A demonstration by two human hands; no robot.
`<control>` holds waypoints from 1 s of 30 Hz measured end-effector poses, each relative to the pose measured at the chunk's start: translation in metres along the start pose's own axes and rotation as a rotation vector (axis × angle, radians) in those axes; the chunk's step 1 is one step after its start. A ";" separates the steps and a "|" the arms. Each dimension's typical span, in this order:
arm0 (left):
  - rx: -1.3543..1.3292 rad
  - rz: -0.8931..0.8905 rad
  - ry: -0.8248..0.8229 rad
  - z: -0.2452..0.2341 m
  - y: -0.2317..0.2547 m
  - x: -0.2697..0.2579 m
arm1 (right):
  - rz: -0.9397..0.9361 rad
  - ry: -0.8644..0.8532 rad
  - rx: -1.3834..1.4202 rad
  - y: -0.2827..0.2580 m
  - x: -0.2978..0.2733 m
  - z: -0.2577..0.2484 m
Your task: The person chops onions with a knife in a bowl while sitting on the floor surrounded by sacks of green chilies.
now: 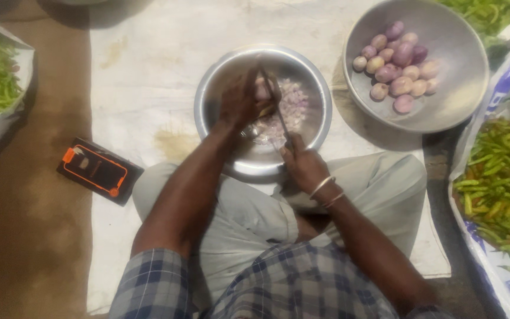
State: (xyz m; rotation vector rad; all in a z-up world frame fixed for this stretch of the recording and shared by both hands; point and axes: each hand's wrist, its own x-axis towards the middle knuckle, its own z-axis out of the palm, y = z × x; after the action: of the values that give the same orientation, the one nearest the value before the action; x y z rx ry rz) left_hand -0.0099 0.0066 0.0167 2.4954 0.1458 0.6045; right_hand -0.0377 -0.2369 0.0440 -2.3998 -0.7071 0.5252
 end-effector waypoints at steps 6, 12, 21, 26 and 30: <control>0.126 0.009 -0.089 -0.007 0.008 0.005 | 0.033 -0.023 -0.160 -0.005 0.003 0.008; 0.321 0.002 -0.364 -0.049 0.035 0.031 | 0.060 -0.068 -0.275 -0.013 0.006 0.007; 0.267 0.085 -0.343 -0.054 0.035 0.046 | -0.064 -0.026 -0.356 -0.001 0.048 0.030; 0.227 -0.018 -0.356 -0.056 0.033 0.047 | 0.052 -0.031 -0.238 0.012 0.097 0.054; 0.085 -0.011 -0.206 -0.060 0.030 0.042 | 0.049 -0.046 -0.309 0.033 0.102 0.071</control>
State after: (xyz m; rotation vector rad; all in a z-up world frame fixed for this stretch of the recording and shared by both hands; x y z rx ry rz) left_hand 0.0001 0.0211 0.0939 2.6187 0.1083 0.3405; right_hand 0.0180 -0.1701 -0.0509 -2.7045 -0.8007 0.5252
